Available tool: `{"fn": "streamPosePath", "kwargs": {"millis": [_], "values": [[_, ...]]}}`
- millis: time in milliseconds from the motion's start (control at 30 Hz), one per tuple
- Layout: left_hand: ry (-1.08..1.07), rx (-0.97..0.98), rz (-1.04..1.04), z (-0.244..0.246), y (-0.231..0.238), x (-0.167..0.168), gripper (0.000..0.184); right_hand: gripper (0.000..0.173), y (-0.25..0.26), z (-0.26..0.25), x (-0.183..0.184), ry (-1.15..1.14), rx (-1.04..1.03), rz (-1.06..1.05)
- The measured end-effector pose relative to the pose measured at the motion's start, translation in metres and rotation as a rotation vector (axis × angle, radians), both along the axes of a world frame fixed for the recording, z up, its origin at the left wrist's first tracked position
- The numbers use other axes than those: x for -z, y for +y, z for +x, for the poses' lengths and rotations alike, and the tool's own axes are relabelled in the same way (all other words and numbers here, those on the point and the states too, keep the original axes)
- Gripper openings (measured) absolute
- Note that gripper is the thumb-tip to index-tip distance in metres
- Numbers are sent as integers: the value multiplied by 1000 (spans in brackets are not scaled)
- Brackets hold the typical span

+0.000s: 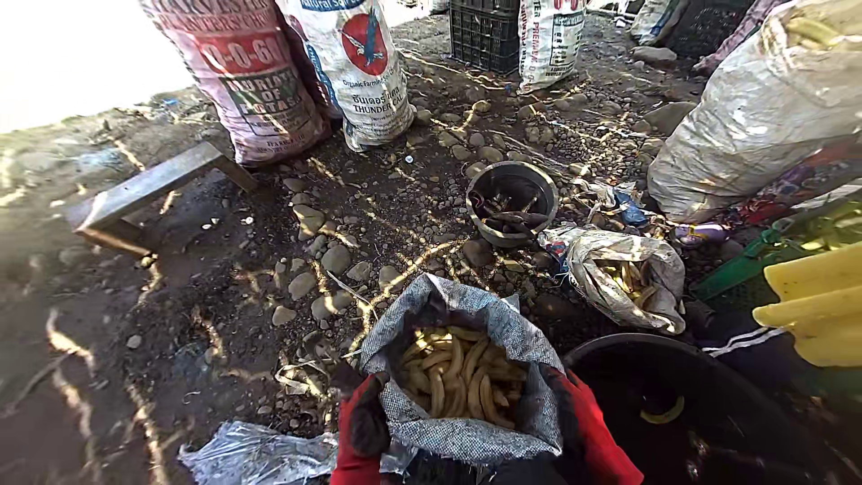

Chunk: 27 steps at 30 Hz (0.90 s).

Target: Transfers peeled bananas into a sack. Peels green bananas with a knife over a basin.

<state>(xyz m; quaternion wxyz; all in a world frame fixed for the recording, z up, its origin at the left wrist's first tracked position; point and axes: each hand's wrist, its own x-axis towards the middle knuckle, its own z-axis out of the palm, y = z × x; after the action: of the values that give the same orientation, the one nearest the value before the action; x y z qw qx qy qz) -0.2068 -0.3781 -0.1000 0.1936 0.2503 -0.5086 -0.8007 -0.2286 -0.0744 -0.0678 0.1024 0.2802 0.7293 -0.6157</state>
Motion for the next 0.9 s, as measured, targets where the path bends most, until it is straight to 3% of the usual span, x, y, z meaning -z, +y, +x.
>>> {"fn": "streamPosePath", "kwargs": {"millis": [133,200,300,367,467,600,667,733,800,900], "values": [[223,56,-19,-8,-18,-82,24,25,-1,10,-97,255,110,-12],[239,67,-103,-6,-24,-100,20,27,4,16,-113,300,237,68],[68,7,-162,-21,-30,-89,19,38,15,2,-84,216,207,286],[-73,37,-133,-22,-31,-67,28,40,28,-4,-58,104,-63,413],[-203,64,-112,-2,-23,-38,37,44,36,-9,-53,-90,-413,651],[-260,16,-183,17,-12,-42,53,91,23,-34,-74,-21,-497,806],[-354,26,-236,27,-1,-47,65,99,4,-60,-80,-28,-588,828],[-381,14,-160,31,15,-45,63,93,-16,-87,-72,-86,-702,811],[-264,-3,3,23,25,-29,47,66,-24,-109,-51,-134,-798,728],[2,63,203,-2,14,-27,20,39,-13,-135,-54,39,-623,637]]}}
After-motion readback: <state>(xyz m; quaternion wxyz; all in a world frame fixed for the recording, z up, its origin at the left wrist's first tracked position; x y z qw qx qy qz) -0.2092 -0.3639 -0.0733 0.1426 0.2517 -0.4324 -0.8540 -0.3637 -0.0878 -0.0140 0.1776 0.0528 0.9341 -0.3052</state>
